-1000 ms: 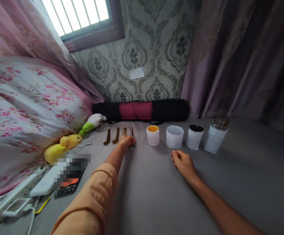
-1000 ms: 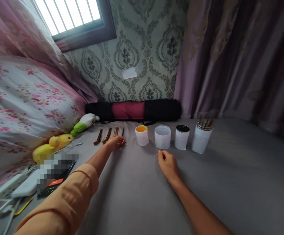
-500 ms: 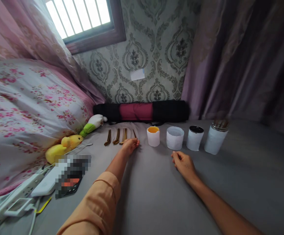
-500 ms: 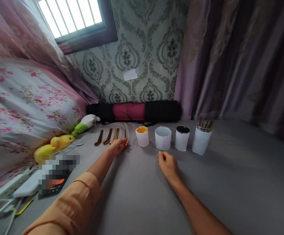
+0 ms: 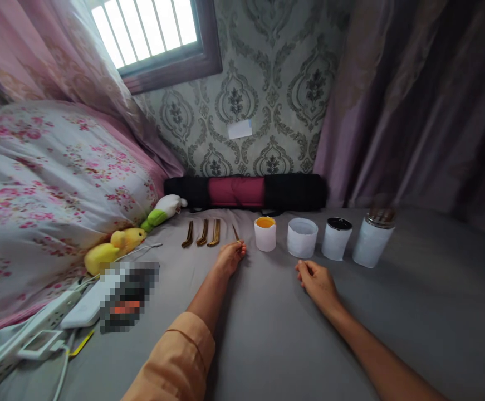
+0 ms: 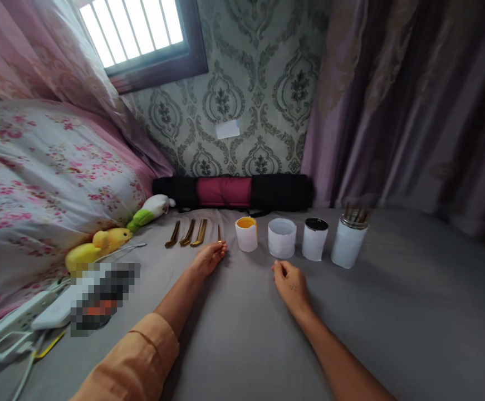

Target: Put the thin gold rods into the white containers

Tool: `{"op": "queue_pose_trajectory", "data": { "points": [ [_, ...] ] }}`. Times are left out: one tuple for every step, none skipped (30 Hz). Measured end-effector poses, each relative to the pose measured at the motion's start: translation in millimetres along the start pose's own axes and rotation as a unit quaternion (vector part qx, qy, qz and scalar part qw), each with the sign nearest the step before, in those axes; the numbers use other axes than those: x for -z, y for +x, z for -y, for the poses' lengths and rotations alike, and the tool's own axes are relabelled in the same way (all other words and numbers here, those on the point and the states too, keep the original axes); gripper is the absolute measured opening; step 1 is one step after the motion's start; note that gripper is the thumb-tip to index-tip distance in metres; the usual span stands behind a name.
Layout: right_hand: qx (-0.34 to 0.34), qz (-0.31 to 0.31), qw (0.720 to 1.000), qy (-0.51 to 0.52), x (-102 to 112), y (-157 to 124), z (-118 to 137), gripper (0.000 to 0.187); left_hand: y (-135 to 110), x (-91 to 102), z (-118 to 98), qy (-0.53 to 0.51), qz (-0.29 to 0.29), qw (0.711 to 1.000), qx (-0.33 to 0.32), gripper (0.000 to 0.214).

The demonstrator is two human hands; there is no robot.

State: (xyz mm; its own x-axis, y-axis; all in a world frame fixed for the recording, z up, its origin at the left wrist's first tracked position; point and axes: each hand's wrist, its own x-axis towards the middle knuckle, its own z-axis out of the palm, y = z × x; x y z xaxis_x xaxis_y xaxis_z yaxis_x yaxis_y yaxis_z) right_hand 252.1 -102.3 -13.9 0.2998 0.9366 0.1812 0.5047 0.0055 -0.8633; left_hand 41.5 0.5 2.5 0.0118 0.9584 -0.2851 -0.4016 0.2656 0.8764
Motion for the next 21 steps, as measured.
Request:
{"op": "queue_pose_trajectory", "data": {
  "points": [
    [0.0,0.001,1.0,0.001,0,0,0,0.038,-1,0.3,1,-0.003,0.003,1.0,-0.005,0.01],
    [0.002,0.002,1.0,0.001,0,0,0,0.038,-2,0.5,2,-0.006,0.006,1.0,-0.01,0.011],
    [0.004,0.004,1.0,0.003,1,0,0,0.038,-4,0.8,4,-0.008,0.008,1.0,-0.015,0.013],
    [0.006,0.004,1.0,0.004,1,0,0,0.038,-5,1.0,5,-0.01,0.01,1.0,-0.019,0.014],
    [0.007,0.004,1.0,0.006,1,0,-1,0.038,-6,1.0,7,-0.011,0.011,1.0,-0.024,0.014],
    [0.007,0.003,1.0,0.009,0,0,-1,0.038,-8,1.1,9,-0.012,0.011,0.999,-0.029,0.014],
    [0.005,0.002,1.0,0.011,0,0,-1,0.037,-10,1.0,11,-0.013,0.012,0.999,-0.033,0.014],
    [0.005,0.002,1.0,0.013,0,0,-2,0.037,-11,0.9,13,-0.014,0.012,0.999,-0.038,0.013],
    [0.004,0.001,1.0,0.014,0,0,-2,0.037,-13,0.7,15,-0.014,0.012,0.999,-0.043,0.013],
    [0.004,0.001,1.0,0.015,-1,0,-2,0.036,-16,0.5,16,-0.015,0.012,0.999,-0.048,0.013],
    [0.004,0.001,1.0,0.016,-1,0,-2,0.036,-18,0.3,18,-0.015,0.011,0.998,-0.054,0.012],
    [0.004,0.002,1.0,0.016,-1,0,-3,0.036,-20,0.0,20,-0.014,0.01,0.998,-0.06,0.012],
    [0.004,0.004,1.0,0.018,-1,0,-3,0.037,-22,-0.2,21,-0.014,0.009,0.998,-0.066,0.012],
    [0.003,0.005,1.0,0.021,-1,0,-3,0.037,-24,-0.4,23,-0.013,0.009,0.997,-0.072,0.012],
    [0.002,0.007,1.0,0.025,-2,0,-4,0.037,-26,-0.7,25,-0.012,0.008,0.997,-0.079,0.012],
    [0.001,0.009,0.999,0.03,-2,0,-4,0.037,-27,-1.0,26,-0.011,0.008,0.996,-0.085,0.012],
    [0.0,0.011,0.999,0.036,-2,0,-4,0.037,-29,-1.3,28,-0.009,0.008,0.996,-0.091,0.013],
    [-0.001,0.014,0.999,0.042,-2,-1,-4,0.037,-31,-1.8,30,-0.007,0.009,0.995,-0.098,0.014],
    [-0.002,0.016,0.999,0.047,-2,-1,-3,0.037,-32,-2.3,31,-0.005,0.011,0.995,-0.104,0.016],
    [-0.001,0.019,0.998,0.053,-1,-2,-3,0.037,-34,-2.9,33,-0.002,0.013,0.994,-0.109,0.018],
    [0.0,0.021,0.998,0.057,-1,-2,-2,0.038,-36,-3.7,34,0.0,0.016,0.993,-0.114,0.021]
  ]
}}
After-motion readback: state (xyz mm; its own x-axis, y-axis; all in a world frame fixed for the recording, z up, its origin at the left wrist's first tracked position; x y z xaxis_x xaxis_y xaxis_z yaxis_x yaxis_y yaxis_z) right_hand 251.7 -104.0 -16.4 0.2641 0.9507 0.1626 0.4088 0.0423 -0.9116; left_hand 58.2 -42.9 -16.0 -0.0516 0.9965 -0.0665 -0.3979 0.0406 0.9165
